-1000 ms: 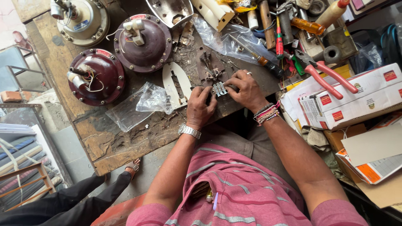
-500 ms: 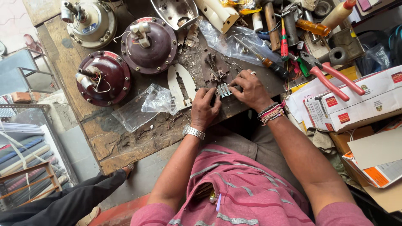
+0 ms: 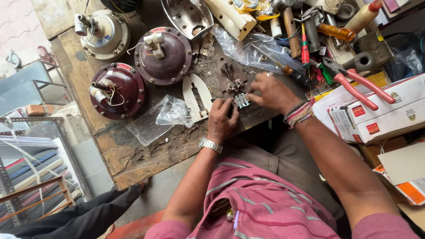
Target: The person assembles a small electrical component on a cluttered workbench. They use a screwdriver to tighten screws and attach a white plastic cover to the component. The workbench contains various tools, boxes, and other electrical parts.
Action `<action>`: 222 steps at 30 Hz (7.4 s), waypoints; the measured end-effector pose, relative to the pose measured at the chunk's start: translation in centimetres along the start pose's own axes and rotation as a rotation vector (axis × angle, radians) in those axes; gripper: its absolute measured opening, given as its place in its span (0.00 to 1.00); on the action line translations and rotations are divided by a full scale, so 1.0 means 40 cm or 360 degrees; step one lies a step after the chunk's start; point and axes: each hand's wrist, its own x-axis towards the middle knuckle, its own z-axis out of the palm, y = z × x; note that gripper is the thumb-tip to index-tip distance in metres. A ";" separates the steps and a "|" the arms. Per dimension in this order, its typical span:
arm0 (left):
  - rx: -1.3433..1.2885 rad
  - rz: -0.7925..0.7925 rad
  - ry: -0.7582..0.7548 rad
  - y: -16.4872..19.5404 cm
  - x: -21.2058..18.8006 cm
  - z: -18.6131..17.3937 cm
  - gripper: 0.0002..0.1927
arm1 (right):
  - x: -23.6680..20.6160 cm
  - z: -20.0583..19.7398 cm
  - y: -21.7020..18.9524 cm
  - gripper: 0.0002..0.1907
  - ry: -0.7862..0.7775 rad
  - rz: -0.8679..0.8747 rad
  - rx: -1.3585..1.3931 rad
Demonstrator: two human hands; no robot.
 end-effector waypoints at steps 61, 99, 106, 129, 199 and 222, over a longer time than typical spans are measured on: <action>-0.0058 -0.0098 -0.0038 -0.005 -0.035 0.002 0.22 | -0.152 0.105 0.035 0.14 0.0679 0.0637 0.0283; -0.0122 -0.0059 -0.0026 -0.014 -0.030 -0.007 0.16 | 0.071 0.032 -0.104 0.07 -0.0540 0.0097 -0.0330; -0.0175 -0.0126 -0.0078 -0.012 -0.027 -0.011 0.24 | 0.030 -0.043 -0.107 0.07 -0.0288 0.0187 -0.0368; -0.0120 -0.0031 -0.0039 -0.016 -0.033 0.002 0.20 | 0.044 0.119 -0.197 0.08 -0.0442 0.0170 -0.0914; -0.0066 -0.0091 -0.0077 -0.015 -0.029 0.009 0.21 | -0.024 0.099 -0.195 0.06 0.0053 -0.0175 -0.0968; -0.0072 -0.0046 -0.0020 -0.008 -0.024 -0.003 0.16 | -0.217 -0.005 0.129 0.20 0.0380 0.0661 -0.0892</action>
